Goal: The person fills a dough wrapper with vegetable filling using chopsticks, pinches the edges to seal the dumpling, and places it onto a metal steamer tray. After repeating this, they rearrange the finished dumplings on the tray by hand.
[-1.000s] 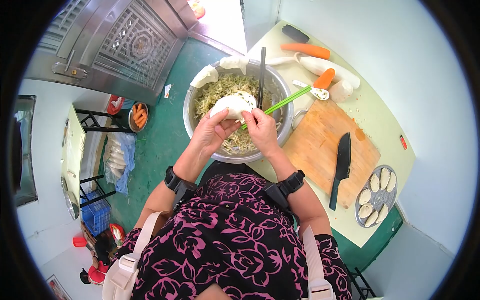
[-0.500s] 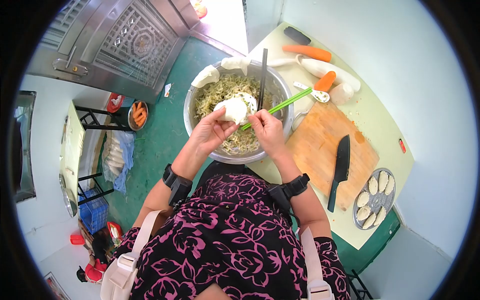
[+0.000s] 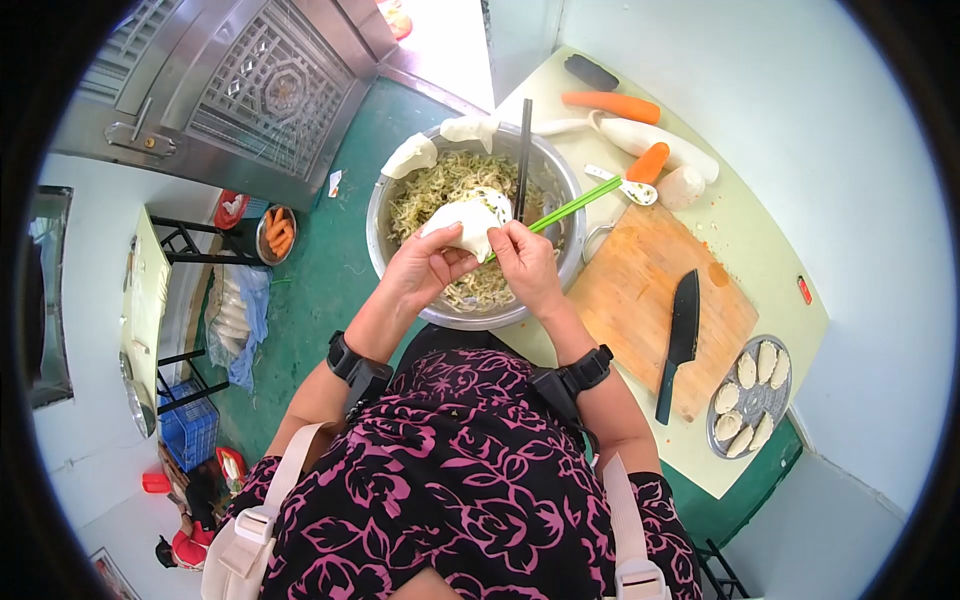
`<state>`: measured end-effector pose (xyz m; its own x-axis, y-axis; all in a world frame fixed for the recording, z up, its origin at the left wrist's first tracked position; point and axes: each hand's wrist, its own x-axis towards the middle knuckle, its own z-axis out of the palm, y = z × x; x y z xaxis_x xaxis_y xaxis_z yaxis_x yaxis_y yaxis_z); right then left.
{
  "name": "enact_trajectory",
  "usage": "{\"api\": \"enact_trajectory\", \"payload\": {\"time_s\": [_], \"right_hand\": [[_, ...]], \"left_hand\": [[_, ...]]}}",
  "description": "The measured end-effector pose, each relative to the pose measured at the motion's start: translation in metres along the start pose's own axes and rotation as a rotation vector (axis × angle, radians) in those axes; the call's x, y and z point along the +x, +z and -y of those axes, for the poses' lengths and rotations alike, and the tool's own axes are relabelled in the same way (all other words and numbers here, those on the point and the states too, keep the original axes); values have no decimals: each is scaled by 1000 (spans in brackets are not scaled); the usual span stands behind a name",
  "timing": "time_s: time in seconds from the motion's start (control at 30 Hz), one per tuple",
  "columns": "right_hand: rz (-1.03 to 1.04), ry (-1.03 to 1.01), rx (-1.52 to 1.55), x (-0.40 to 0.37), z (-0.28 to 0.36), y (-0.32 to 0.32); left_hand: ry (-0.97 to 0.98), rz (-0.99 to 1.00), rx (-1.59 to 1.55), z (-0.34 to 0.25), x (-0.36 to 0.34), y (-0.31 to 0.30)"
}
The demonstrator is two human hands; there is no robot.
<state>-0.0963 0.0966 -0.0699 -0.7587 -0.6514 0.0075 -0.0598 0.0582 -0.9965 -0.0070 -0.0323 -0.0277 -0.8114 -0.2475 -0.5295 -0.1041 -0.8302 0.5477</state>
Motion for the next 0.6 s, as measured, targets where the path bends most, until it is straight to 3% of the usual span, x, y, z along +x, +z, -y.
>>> {"api": "enact_trajectory", "payload": {"time_s": [0.27, 0.43, 0.6], "right_hand": [[-89, -125, -155, 3, 2, 3], [-125, -156, -276, 3, 11, 6], [-39, -99, -71, -5, 9, 2]], "left_hand": [[118, 47, 55, 0, 1, 2], [248, -77, 116, 4, 4, 10], [204, -57, 45, 6, 13, 1]]}}
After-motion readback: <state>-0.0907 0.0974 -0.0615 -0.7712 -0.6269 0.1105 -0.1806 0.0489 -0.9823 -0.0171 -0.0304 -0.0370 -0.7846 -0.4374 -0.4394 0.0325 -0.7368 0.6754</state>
